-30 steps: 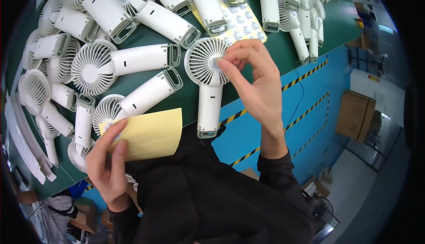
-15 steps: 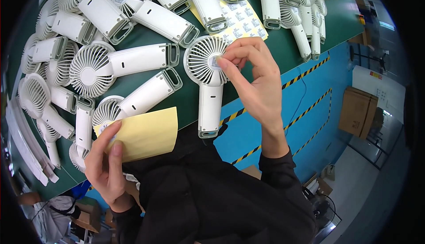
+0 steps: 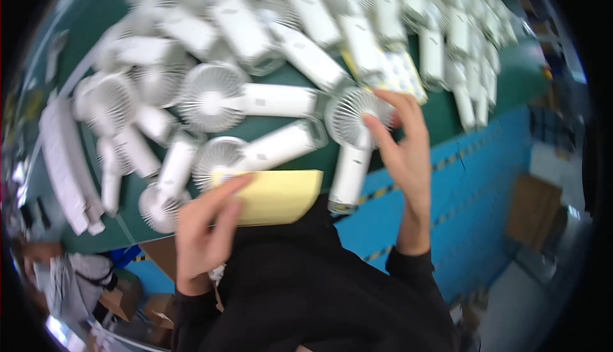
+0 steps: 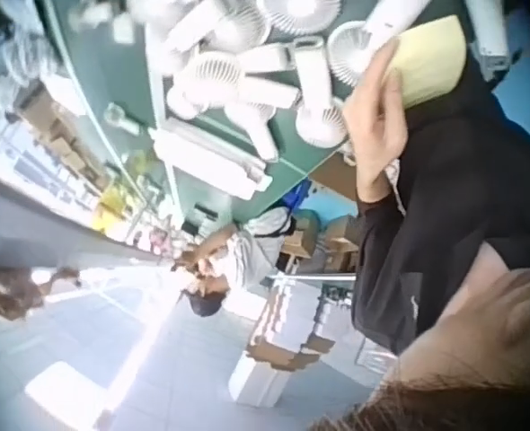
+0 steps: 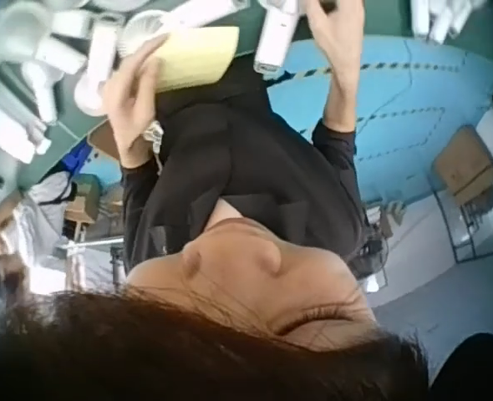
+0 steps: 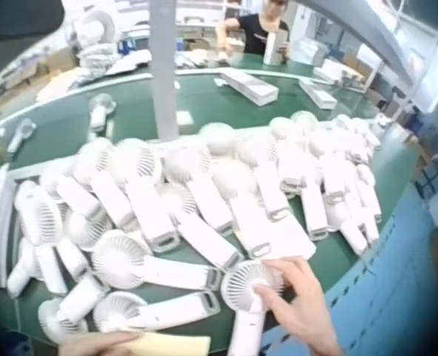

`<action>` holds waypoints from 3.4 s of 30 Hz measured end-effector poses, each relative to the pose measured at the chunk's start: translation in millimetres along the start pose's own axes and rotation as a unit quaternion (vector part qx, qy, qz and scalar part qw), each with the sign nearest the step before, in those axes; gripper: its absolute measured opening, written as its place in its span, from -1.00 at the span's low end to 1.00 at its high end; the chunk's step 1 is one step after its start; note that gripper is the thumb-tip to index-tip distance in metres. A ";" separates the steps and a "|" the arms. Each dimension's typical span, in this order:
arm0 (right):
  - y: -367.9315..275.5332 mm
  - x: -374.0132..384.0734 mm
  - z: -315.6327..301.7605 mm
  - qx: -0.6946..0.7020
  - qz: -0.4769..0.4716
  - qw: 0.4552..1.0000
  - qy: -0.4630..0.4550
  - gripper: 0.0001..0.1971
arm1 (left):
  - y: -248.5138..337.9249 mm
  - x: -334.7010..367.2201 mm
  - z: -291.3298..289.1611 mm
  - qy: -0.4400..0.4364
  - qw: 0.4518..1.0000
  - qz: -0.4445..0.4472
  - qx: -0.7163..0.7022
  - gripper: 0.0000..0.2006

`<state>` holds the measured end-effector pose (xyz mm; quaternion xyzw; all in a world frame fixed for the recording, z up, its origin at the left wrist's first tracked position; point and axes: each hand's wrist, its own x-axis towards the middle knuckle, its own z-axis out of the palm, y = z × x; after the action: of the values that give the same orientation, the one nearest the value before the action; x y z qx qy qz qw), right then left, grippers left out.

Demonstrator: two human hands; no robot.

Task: Applying labels to the back of portable handheld fans and placing them into cardboard boxes on an assembly line.

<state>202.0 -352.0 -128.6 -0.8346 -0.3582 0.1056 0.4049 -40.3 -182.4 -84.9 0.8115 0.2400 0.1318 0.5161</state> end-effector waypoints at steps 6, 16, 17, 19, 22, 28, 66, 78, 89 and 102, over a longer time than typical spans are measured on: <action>10.7 -10.7 10.7 0.002 0.035 0.998 0.055 -0.79 | 3.5 -2.5 -9.0 -0.022 0.994 0.029 -0.102 -0.75; -25.9 -82.6 38.6 -0.134 0.143 0.976 0.100 -0.65 | -6.5 -2.8 -52.5 0.058 0.981 0.085 -0.165 -0.74; -28.0 -82.3 39.8 -0.136 0.138 0.976 0.102 -0.65 | -8.3 -1.6 -59.1 0.073 0.978 0.074 -0.180 -0.75; -30.4 -79.4 45.9 -0.089 0.195 0.974 0.073 -0.66 | -14.9 -3.4 -73.0 0.095 0.973 0.072 -0.198 -0.76; -38.2 -71.8 26.5 -0.043 0.236 0.961 0.138 -0.71 | -29.5 -13.6 -100.9 0.155 0.964 0.054 -0.208 -0.77; -143.6 32.9 50.5 0.048 0.063 0.995 0.066 -0.65 | -54.3 -12.5 -140.3 0.295 0.818 0.036 -0.492 -0.72; -193.4 372.7 258.2 0.371 0.112 0.903 -0.185 -0.63 | -131.4 -7.0 -164.4 0.419 0.811 -0.022 -0.407 -0.72; -205.7 186.9 89.5 0.363 0.003 0.910 -0.201 -0.63 | -42.7 -1.3 -122.8 0.293 0.893 0.033 -0.340 -0.77; -95.9 40.1 14.0 0.433 0.076 0.892 -0.104 -0.71 | -25.3 11.7 -48.9 0.201 0.952 0.033 -0.230 -0.75; -6.8 -38.0 -13.4 0.516 0.238 0.823 -0.011 -0.72 | -9.3 35.5 12.1 0.202 0.968 -0.016 -0.145 -0.70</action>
<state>177.3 -383.2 -119.1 -0.5621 -0.0455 0.3771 0.7347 -6.9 -169.8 -99.7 0.6804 0.3308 0.3185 0.5711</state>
